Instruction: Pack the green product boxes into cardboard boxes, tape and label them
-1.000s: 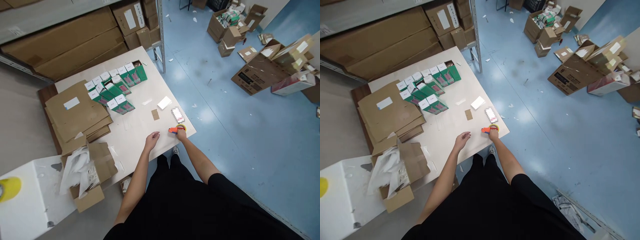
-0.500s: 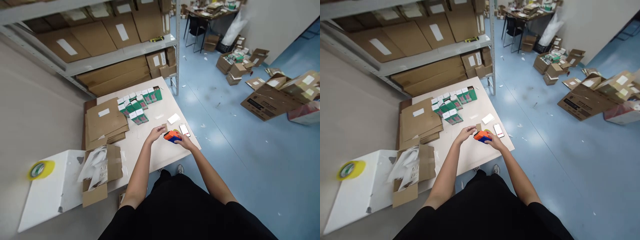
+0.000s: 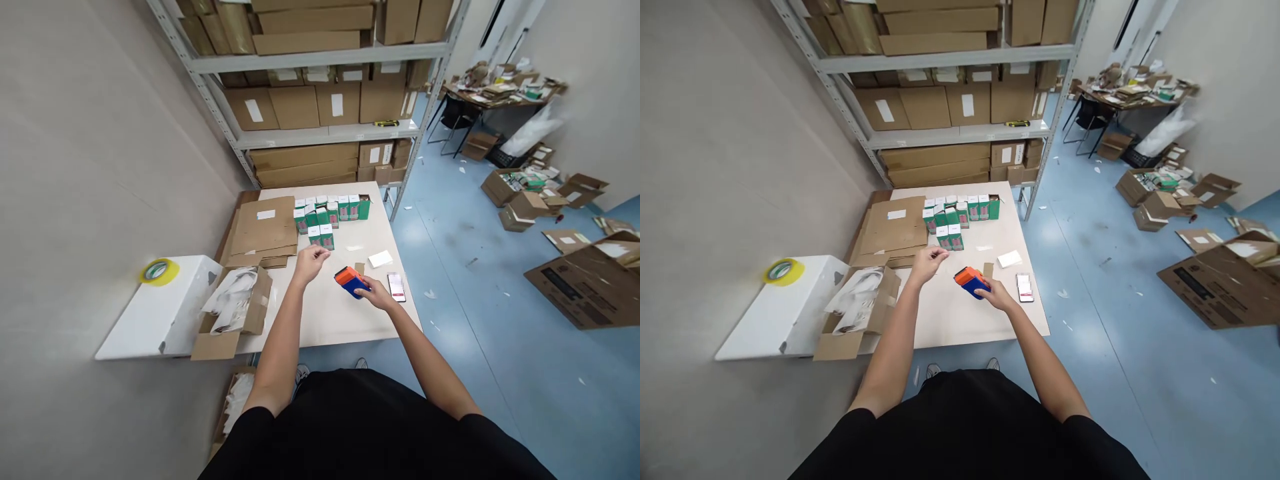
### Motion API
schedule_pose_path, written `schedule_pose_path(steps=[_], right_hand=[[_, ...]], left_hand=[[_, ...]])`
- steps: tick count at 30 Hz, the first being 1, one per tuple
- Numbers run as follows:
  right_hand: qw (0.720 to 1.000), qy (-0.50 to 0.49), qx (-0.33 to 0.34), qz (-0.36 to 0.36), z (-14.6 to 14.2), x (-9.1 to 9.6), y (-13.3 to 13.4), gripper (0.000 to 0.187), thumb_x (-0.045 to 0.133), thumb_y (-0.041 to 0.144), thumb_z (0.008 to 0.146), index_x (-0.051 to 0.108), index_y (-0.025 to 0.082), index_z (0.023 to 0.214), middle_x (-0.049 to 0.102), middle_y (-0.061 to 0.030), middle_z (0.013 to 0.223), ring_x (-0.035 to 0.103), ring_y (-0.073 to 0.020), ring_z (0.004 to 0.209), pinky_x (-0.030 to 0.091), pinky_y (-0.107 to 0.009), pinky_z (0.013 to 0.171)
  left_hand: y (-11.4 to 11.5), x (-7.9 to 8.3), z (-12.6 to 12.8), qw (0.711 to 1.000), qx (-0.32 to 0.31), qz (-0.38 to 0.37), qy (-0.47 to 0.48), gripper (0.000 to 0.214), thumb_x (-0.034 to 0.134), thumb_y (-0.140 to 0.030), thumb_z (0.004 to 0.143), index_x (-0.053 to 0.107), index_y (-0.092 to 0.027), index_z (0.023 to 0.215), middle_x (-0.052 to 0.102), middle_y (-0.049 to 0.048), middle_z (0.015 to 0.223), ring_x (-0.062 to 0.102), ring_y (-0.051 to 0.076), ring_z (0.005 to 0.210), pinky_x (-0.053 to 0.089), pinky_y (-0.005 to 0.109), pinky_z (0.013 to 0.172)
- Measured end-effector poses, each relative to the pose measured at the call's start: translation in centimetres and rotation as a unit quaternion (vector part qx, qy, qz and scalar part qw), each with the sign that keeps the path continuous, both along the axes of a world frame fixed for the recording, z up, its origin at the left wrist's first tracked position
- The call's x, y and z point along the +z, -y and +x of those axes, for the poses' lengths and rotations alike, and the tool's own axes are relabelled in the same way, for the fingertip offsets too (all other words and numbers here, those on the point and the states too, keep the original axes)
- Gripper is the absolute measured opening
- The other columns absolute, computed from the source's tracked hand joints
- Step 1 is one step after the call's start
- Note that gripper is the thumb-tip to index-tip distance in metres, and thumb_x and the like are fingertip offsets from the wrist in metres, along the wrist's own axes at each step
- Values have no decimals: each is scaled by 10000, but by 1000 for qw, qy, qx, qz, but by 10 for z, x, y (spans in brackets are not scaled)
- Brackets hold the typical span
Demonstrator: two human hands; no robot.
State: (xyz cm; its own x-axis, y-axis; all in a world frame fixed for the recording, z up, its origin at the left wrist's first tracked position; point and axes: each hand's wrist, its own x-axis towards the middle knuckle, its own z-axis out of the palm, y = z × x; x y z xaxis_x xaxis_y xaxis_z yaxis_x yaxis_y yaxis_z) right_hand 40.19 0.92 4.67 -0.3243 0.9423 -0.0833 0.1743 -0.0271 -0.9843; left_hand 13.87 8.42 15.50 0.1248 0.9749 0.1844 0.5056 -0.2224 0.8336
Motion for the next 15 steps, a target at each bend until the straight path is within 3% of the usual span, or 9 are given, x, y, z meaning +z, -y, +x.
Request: schedule_pose_path(steps=[4, 6, 8, 11, 13, 15], right_hand=[[999, -27, -12, -17, -34, -5, -7, 535, 760, 583, 806, 697, 194, 1167, 771, -75, 1033, 724, -282, 949, 583, -407, 840], [999, -36, -33, 1, -66, -5, -12, 565, 741, 622, 801, 671, 188, 1156, 765, -81, 1005, 721, -276, 923, 585, -406, 826], [997, -28, -59, 28, -102, -2, -17, 585, 698, 652, 818, 644, 188, 1170, 760, -88, 1002, 716, -270, 921, 584, -399, 823], [996, 14, -72, 58, -154, 7, -23, 542, 640, 641, 859, 635, 203, 1178, 756, -85, 1015, 708, -264, 925, 584, -388, 815], [995, 33, -56, 76, -186, 14, -26, 494, 639, 594, 870, 639, 215, 1187, 756, -82, 1045, 705, -266, 939, 584, -394, 830], [994, 29, -39, 96, -218, 20, -28, 475, 650, 548, 873, 633, 223, 1220, 753, -84, 1093, 701, -268, 966, 579, -406, 868]], left_hand=[[6, 40, -41, 997, -37, 47, -40, 261, 650, -413, 941, 815, -219, 888, 783, 83, 950, 707, 271, 954, 559, 408, 949], [24, 54, -58, 992, -45, 96, -63, 246, 656, -414, 956, 817, -244, 1031, 775, 99, 1116, 666, 301, 1158, 507, 447, 1082], [50, 63, -77, 988, -20, 147, -53, 391, 734, -433, 915, 749, -271, 1271, 661, 121, 1414, 535, 331, 1394, 447, 472, 1168], [89, 67, -118, 977, 103, 181, 40, 675, 714, -461, 930, 508, -285, 1549, 462, 144, 1622, 518, 337, 1428, 521, 457, 1089], [108, 65, -155, 956, 190, 201, 98, 692, 606, -462, 997, 373, -294, 1627, 424, 153, 1648, 590, 305, 1347, 568, 421, 1011], [119, 61, -196, 941, 236, 215, 117, 647, 538, -459, 1033, 364, -287, 1632, 458, 159, 1621, 650, 267, 1245, 593, 379, 952]])
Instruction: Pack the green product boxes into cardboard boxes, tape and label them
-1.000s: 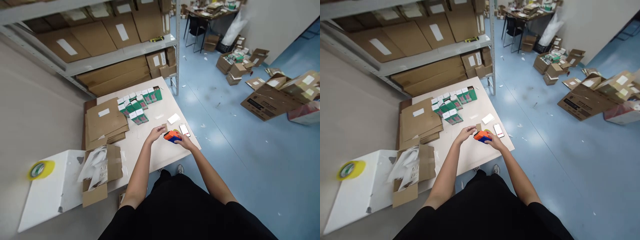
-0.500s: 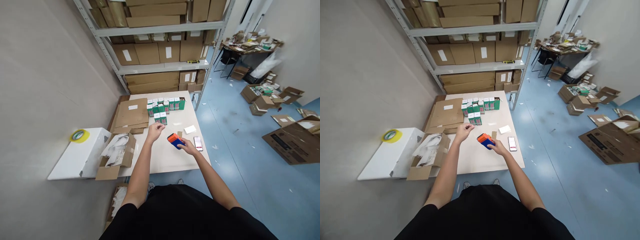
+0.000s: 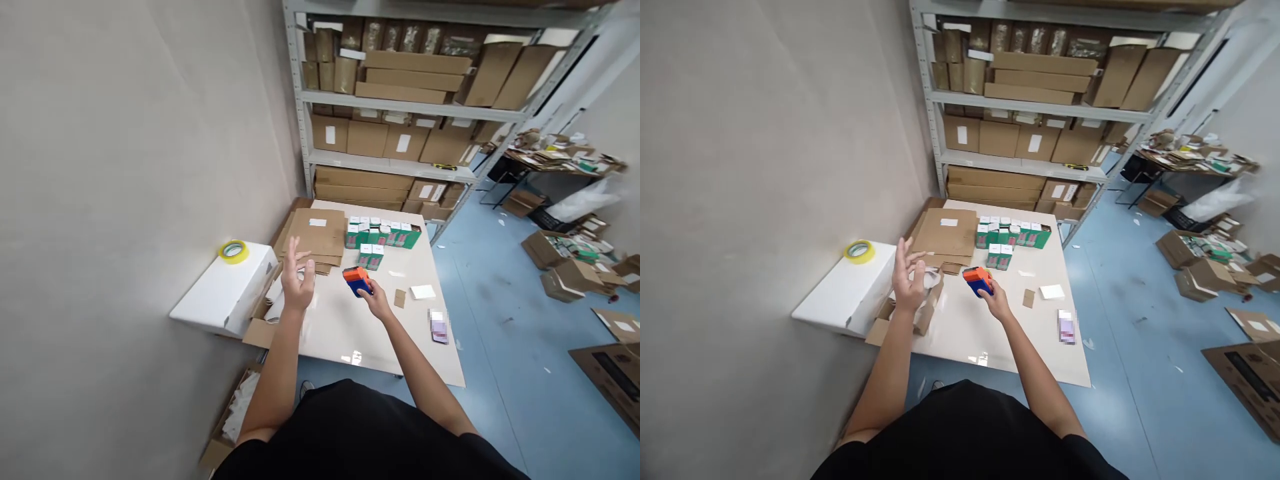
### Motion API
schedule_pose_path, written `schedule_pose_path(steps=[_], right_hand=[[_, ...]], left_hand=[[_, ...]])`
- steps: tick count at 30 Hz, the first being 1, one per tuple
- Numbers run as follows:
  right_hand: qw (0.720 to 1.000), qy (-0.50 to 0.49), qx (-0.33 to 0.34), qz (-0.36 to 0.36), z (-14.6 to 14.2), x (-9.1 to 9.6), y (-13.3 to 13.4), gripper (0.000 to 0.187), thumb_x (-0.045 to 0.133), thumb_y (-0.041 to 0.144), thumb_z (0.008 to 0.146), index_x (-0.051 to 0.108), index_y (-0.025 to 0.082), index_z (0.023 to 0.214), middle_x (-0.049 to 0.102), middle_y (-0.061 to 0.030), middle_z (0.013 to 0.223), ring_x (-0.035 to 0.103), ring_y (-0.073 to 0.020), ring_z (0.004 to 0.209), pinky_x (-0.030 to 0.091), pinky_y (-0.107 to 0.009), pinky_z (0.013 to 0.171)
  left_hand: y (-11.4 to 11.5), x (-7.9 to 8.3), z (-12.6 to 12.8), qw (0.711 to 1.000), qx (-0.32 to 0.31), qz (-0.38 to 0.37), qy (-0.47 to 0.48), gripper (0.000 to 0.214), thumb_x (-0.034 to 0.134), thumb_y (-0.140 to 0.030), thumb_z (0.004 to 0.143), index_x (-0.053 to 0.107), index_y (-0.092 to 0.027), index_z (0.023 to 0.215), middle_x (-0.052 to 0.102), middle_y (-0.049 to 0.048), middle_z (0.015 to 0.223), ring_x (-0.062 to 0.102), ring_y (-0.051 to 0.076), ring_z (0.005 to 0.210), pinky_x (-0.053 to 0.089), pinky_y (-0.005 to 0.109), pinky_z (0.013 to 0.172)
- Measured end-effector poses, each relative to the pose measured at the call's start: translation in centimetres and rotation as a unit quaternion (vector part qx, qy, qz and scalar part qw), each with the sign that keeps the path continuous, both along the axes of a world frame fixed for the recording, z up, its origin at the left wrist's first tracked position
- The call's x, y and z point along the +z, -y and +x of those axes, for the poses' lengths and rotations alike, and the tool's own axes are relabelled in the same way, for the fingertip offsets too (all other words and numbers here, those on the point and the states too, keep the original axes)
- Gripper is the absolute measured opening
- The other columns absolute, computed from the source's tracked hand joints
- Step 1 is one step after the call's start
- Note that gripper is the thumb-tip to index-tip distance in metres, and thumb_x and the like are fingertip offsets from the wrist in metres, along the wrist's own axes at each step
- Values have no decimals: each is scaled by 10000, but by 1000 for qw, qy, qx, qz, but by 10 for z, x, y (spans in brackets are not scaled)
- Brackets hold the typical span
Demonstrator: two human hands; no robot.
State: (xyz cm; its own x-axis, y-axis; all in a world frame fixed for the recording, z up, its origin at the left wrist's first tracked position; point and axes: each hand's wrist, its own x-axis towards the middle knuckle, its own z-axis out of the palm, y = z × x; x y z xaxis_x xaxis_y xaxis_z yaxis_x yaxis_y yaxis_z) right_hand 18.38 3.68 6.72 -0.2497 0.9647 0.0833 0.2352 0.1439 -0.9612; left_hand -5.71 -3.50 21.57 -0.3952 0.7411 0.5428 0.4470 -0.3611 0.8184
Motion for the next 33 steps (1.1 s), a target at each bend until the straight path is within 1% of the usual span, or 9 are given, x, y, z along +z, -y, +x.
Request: schedule_pose_path(steps=[5, 8, 12, 15, 19, 22, 26, 30, 33], right_hand=[[998, -5, 50, 45, -97, 15, -5, 448, 669, 492, 894, 631, 226, 1252, 723, -124, 1221, 672, -294, 1083, 544, -440, 960], [992, 24, 88, 85, -166, 17, -8, 401, 667, 475, 910, 645, 222, 1221, 711, -140, 1232, 654, -310, 1123, 522, -452, 991], [979, 65, 141, 130, -260, 13, -9, 365, 677, 444, 918, 654, 208, 1196, 712, -146, 1191, 656, -316, 1083, 516, -466, 996], [962, 107, 188, 166, -324, 7, -7, 373, 679, 411, 932, 651, 194, 1234, 694, -167, 1219, 637, -340, 1136, 494, -494, 1034], [929, 141, 275, 202, -392, -2, -1, 373, 692, 363, 941, 653, 180, 1263, 671, -179, 1254, 609, -349, 1185, 469, -506, 1082], [905, 167, 319, 225, -428, -13, 4, 350, 689, 324, 942, 664, 160, 1250, 671, -187, 1250, 597, -346, 1189, 455, -512, 1102], [877, 227, 347, 242, -458, -28, 13, 289, 687, 251, 916, 683, 149, 1186, 700, -173, 1203, 594, -332, 1173, 433, -514, 1123], [856, 278, 352, 255, -469, -38, 22, 332, 675, 183, 896, 686, 174, 1228, 719, -142, 1225, 592, -312, 1203, 314, -531, 1224], [857, 288, 330, 270, -467, -39, 27, 410, 683, 190, 895, 671, 190, 1304, 698, -158, 1296, 563, -334, 1268, 243, -587, 1247]], left_hand=[[29, -19, -91, 996, 92, -8, 13, 475, 535, -440, 1047, 580, -236, 1474, 613, 142, 1441, 699, 226, 1120, 598, 333, 917], [57, -33, -138, 986, 162, -19, 32, 425, 525, -425, 1049, 625, -225, 1411, 649, 135, 1379, 709, 224, 1095, 596, 332, 903], [97, -50, -197, 969, 236, -45, 51, 398, 532, -405, 1035, 650, -226, 1370, 676, 128, 1346, 712, 219, 1081, 596, 316, 859], [125, -62, -232, 955, 283, -49, 70, 401, 549, -405, 1024, 652, -223, 1365, 693, 132, 1325, 714, 218, 1071, 596, 316, 854], [159, -77, -262, 940, 324, -57, 89, 418, 570, -433, 1022, 652, -215, 1369, 700, 140, 1318, 706, 224, 1096, 595, 327, 899], [180, -88, -276, 931, 342, -75, 101, 444, 572, -455, 1023, 642, -210, 1387, 702, 141, 1315, 700, 232, 1126, 594, 336, 925], [196, -99, -288, 920, 358, -103, 121, 431, 562, -443, 1026, 645, -216, 1383, 712, 133, 1295, 699, 238, 1146, 587, 343, 941], [195, -104, -293, 921, 344, -127, 132, 426, 563, -435, 1026, 645, -220, 1385, 706, 133, 1309, 699, 240, 1139, 586, 337, 925], [189, -106, -293, 929, 320, -130, 131, 424, 567, -427, 1026, 644, -220, 1387, 700, 133, 1322, 692, 243, 1155, 583, 333, 922]])
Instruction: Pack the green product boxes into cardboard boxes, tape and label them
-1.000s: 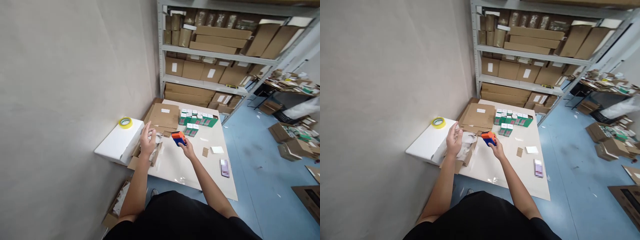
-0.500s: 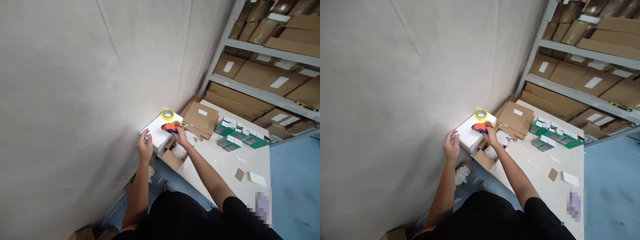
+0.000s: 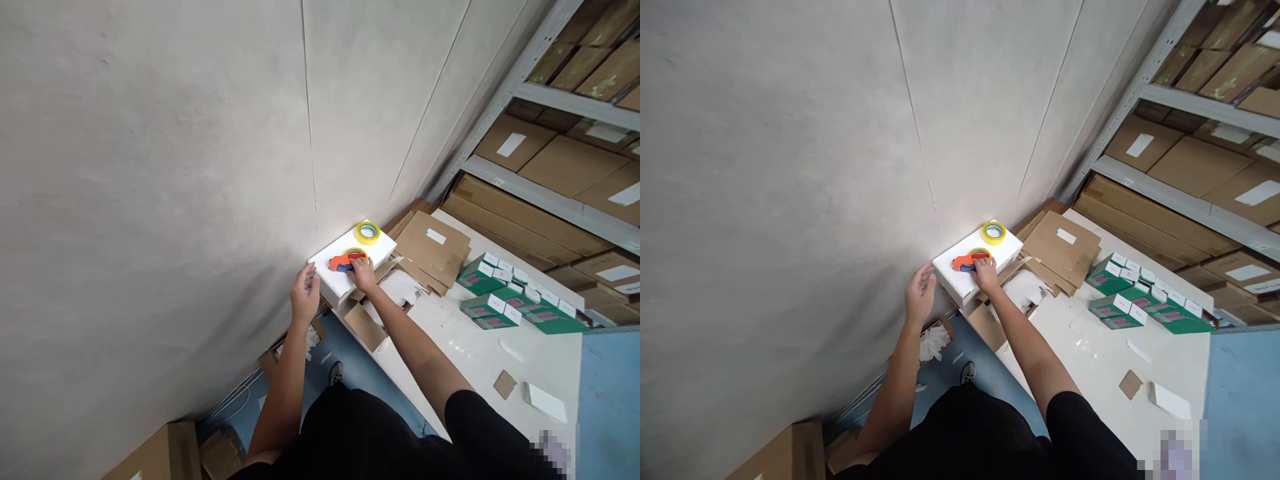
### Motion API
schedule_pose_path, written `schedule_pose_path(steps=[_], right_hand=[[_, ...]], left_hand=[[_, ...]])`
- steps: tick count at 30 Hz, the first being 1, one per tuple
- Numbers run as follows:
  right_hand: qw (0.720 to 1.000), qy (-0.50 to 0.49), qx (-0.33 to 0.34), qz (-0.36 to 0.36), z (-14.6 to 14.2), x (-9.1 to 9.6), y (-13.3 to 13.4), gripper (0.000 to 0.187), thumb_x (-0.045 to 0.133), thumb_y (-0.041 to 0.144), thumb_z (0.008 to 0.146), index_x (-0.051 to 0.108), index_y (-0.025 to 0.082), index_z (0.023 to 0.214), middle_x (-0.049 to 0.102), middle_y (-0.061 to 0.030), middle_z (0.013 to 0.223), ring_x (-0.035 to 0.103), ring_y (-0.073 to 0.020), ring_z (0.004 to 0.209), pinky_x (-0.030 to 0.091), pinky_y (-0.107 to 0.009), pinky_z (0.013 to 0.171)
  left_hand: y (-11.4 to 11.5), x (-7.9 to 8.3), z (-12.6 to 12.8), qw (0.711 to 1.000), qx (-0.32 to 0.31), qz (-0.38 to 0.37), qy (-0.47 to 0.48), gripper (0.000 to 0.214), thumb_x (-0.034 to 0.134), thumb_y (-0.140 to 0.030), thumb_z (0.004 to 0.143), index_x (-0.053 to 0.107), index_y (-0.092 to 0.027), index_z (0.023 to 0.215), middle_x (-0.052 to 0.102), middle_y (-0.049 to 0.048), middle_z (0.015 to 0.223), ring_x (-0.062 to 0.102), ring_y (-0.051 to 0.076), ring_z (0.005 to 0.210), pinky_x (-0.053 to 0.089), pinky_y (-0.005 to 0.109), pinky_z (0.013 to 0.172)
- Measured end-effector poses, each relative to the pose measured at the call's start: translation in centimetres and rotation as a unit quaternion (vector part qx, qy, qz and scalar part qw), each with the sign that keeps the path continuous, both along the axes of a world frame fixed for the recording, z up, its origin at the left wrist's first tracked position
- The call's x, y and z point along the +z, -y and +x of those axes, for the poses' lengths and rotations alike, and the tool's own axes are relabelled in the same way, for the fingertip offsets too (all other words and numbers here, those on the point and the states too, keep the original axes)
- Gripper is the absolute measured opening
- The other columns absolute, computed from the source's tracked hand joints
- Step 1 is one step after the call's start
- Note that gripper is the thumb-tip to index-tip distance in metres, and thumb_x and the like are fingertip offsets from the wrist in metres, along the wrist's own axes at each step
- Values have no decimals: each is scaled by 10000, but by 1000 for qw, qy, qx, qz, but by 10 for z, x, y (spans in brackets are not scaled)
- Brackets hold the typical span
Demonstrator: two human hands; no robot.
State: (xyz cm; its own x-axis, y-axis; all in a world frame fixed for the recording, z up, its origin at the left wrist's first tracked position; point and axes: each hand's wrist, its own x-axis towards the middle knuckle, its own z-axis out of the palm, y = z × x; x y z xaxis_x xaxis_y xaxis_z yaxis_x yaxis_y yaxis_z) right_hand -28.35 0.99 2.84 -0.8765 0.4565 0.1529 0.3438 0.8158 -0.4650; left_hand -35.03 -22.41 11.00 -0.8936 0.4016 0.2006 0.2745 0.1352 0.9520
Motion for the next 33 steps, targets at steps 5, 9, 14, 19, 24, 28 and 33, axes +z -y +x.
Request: schedule_pose_path(steps=[5, 9, 14, 19, 24, 28, 33], right_hand=[[998, -65, -24, 6, 23, 7, 1, 512, 692, 231, 887, 638, 181, 1394, 655, -174, 1367, 536, -359, 1314, 391, -561, 1167], [988, -149, -44, -4, 62, 15, -2, 504, 631, 243, 920, 623, 206, 1423, 658, -147, 1360, 575, -324, 1283, 465, -519, 1131], [972, -193, -133, -13, 137, 21, -14, 489, 618, 268, 931, 623, 245, 1419, 666, -123, 1355, 594, -305, 1286, 486, -517, 1132], [937, -204, -284, -20, 240, 25, -39, 446, 616, 308, 930, 644, 239, 1370, 683, -124, 1316, 604, -304, 1274, 486, -518, 1129], [871, -231, -432, -42, 355, 22, -55, 453, 606, 350, 918, 643, 226, 1353, 674, -127, 1341, 604, -301, 1284, 484, -526, 1125], [817, -253, -511, -87, 427, 12, -67, 485, 607, 390, 903, 640, 233, 1360, 662, -125, 1373, 605, -305, 1282, 520, -521, 1069], [770, -271, -559, -146, 486, -1, -109, 523, 637, 407, 881, 639, 244, 1378, 657, -121, 1408, 621, -314, 1261, 551, -496, 1021]], left_hand=[[-14, -3, 1, 1000, -23, 0, -11, 396, 579, -405, 1016, 664, -217, 1355, 709, 127, 1312, 704, 231, 1111, 588, 325, 887], [-37, -5, 7, 998, -53, 9, -15, 383, 572, -372, 1012, 670, -197, 1338, 729, 128, 1271, 716, 214, 1050, 595, 303, 813], [-91, -8, 32, 990, -143, 6, -5, 350, 588, -336, 991, 687, -200, 1298, 731, 125, 1272, 723, 219, 1043, 601, 293, 763], [-169, -12, 90, 955, -297, -5, 16, 339, 591, -321, 988, 694, -201, 1287, 726, 126, 1299, 717, 228, 1082, 609, 334, 847], [-245, -14, 181, 893, -447, -36, 27, 333, 613, -308, 977, 703, -211, 1283, 721, 113, 1300, 713, 219, 1089, 612, 335, 869], [-287, -18, 251, 855, -514, -56, 23, 336, 618, -295, 974, 705, -217, 1289, 711, 109, 1325, 708, 219, 1101, 611, 337, 874], [-323, -30, 308, 841, -531, -105, 7, 326, 609, -306, 978, 710, -237, 1280, 700, 98, 1342, 709, 214, 1090, 611, 336, 869]])
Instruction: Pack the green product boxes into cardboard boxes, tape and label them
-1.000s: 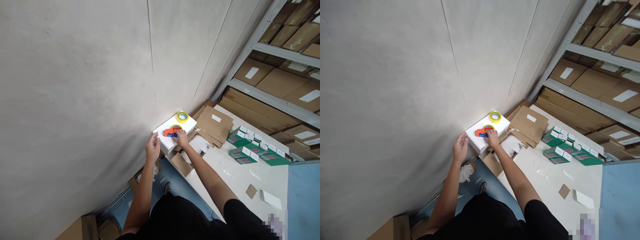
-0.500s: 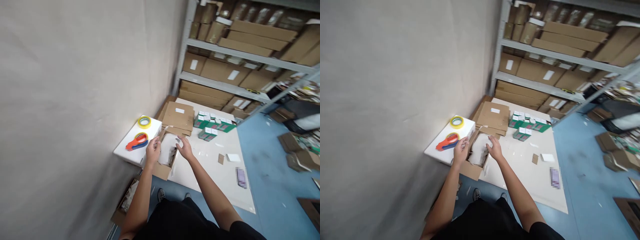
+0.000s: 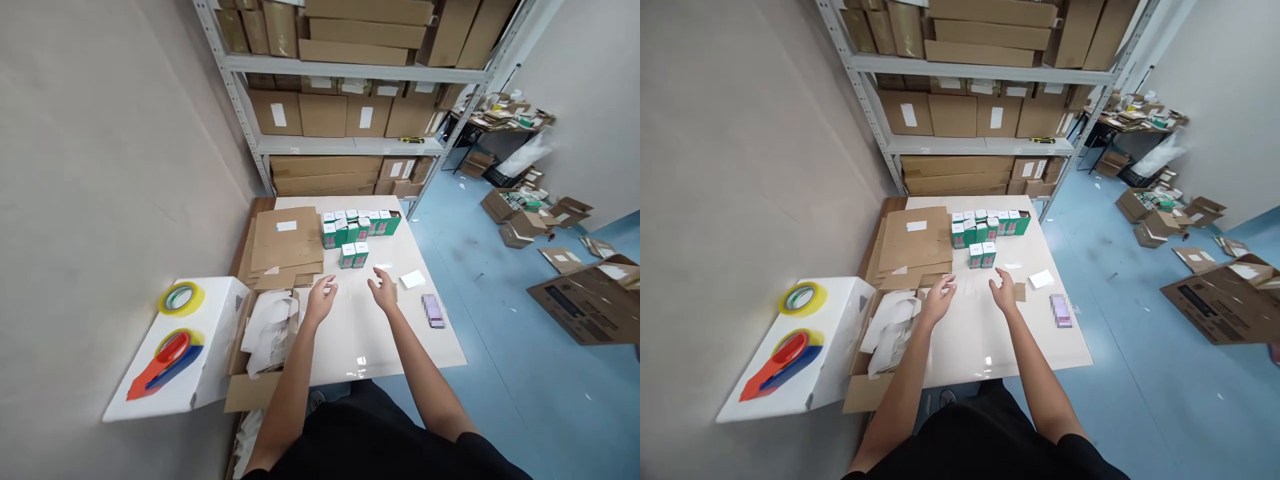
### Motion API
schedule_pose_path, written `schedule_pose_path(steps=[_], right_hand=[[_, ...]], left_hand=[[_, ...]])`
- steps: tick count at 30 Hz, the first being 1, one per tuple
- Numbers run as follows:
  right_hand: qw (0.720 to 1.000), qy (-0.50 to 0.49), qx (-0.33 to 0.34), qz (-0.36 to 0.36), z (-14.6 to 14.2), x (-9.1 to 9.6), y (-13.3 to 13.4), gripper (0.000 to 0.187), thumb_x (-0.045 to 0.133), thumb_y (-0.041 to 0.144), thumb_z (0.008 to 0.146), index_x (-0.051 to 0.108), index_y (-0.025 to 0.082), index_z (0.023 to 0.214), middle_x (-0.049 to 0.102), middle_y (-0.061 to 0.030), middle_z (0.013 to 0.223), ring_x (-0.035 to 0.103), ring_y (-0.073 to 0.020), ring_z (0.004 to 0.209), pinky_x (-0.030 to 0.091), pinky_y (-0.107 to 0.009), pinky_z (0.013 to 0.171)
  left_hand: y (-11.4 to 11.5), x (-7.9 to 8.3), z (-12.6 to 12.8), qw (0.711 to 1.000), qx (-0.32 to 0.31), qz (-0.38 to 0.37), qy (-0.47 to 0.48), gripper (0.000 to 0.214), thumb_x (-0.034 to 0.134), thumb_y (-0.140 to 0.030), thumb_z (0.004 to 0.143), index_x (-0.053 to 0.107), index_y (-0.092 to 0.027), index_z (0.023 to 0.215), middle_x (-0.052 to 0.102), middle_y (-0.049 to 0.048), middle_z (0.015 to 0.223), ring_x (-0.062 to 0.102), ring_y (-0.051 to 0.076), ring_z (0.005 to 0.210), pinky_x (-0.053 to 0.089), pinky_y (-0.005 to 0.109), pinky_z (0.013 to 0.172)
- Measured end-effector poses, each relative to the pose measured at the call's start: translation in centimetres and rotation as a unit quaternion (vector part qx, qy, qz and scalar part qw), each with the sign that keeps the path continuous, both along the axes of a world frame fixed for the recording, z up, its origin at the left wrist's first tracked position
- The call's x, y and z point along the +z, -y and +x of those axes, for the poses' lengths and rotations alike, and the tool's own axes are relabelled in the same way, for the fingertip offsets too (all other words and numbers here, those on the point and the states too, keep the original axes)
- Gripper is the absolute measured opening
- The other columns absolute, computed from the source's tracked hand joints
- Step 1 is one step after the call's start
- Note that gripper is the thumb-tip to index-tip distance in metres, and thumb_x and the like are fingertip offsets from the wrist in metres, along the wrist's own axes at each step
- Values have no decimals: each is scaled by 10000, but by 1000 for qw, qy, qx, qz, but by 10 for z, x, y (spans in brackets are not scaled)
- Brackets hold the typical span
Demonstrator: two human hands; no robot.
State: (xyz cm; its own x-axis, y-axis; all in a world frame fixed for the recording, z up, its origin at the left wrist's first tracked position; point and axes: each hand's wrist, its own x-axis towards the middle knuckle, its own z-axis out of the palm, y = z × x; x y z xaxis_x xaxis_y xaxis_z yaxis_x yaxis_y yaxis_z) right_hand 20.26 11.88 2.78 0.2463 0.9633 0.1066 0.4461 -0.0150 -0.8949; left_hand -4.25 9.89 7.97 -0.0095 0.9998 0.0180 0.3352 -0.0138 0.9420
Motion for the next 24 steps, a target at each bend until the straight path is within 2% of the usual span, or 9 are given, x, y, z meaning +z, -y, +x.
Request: schedule_pose_path(steps=[4, 7, 9, 11, 12, 15, 18, 21, 24], right_hand=[[998, -35, -11, -47, 32, -24, -53, 549, 634, 388, 877, 625, 241, 1406, 634, -126, 1447, 628, -328, 1264, 525, -514, 1064], [995, -57, -6, -87, 50, -50, -91, 596, 630, 373, 863, 594, 233, 1441, 610, -122, 1478, 617, -325, 1287, 505, -522, 1100], [992, -63, -1, -109, 59, -68, -112, 612, 634, 354, 853, 588, 225, 1450, 599, -123, 1492, 620, -316, 1284, 504, -505, 1110], [990, -61, 5, -130, 65, -84, -129, 613, 635, 331, 852, 588, 217, 1452, 601, -127, 1489, 634, -304, 1264, 499, -486, 1122], [988, -60, 10, -142, 68, -91, -137, 614, 633, 325, 855, 586, 215, 1457, 602, -129, 1487, 638, -300, 1259, 495, -479, 1130], [983, -58, 27, -172, 75, -109, -156, 636, 625, 334, 872, 557, 214, 1494, 582, -130, 1507, 613, -297, 1311, 474, -468, 1159], [979, -64, 37, -191, 84, -126, -173, 663, 622, 333, 873, 532, 221, 1520, 552, -123, 1543, 564, -302, 1384, 443, -479, 1190], [973, -100, 45, -204, 88, -143, -189, 657, 620, 275, 828, 566, 232, 1481, 582, -109, 1518, 575, -297, 1373, 439, -483, 1195], [964, -156, 49, -208, 83, -156, -202, 692, 584, 196, 751, 575, 238, 1442, 671, -89, 1402, 631, -278, 1289, 486, -489, 1142]], left_hand=[[-39, -17, 32, 998, -15, -31, -52, 338, 574, -347, 1000, 707, -249, 1294, 676, 90, 1373, 688, 216, 1135, 606, 330, 883], [-85, -31, 62, 990, -39, -52, -122, 355, 559, -329, 1000, 705, -249, 1314, 664, 92, 1380, 676, 229, 1161, 606, 342, 908], [-123, -42, 86, 977, -62, -65, -191, 380, 558, -293, 994, 697, -237, 1344, 647, 100, 1411, 647, 251, 1231, 582, 378, 1000], [-161, -54, 111, 954, -69, -67, -285, 430, 575, -260, 981, 674, -212, 1397, 566, 125, 1526, 530, 295, 1406, 478, 431, 1161], [-178, -61, 123, 939, -60, -68, -332, 480, 576, -248, 977, 639, -215, 1452, 461, 131, 1625, 441, 328, 1485, 429, 467, 1203], [-216, -85, 153, 890, -79, -107, -436, 615, 591, -174, 936, 556, -262, 1544, 222, 94, 1757, 175, 396, 1610, 348, 556, 1235], [-228, -107, 168, 863, -125, -115, -476, 641, 619, -147, 904, 574, -278, 1530, 220, 76, 1761, 24, 388, 1636, 257, 577, 1268], [-225, -119, 172, 868, -164, -65, -463, 618, 604, -140, 910, 604, -319, 1502, 300, 69, 1734, 7, 363, 1643, 205, 610, 1277], [-220, -124, 174, 881, -198, -44, -428, 651, 587, -93, 895, 595, -307, 1510, 452, 125, 1645, 82, 354, 1641, 232, 618, 1267]])
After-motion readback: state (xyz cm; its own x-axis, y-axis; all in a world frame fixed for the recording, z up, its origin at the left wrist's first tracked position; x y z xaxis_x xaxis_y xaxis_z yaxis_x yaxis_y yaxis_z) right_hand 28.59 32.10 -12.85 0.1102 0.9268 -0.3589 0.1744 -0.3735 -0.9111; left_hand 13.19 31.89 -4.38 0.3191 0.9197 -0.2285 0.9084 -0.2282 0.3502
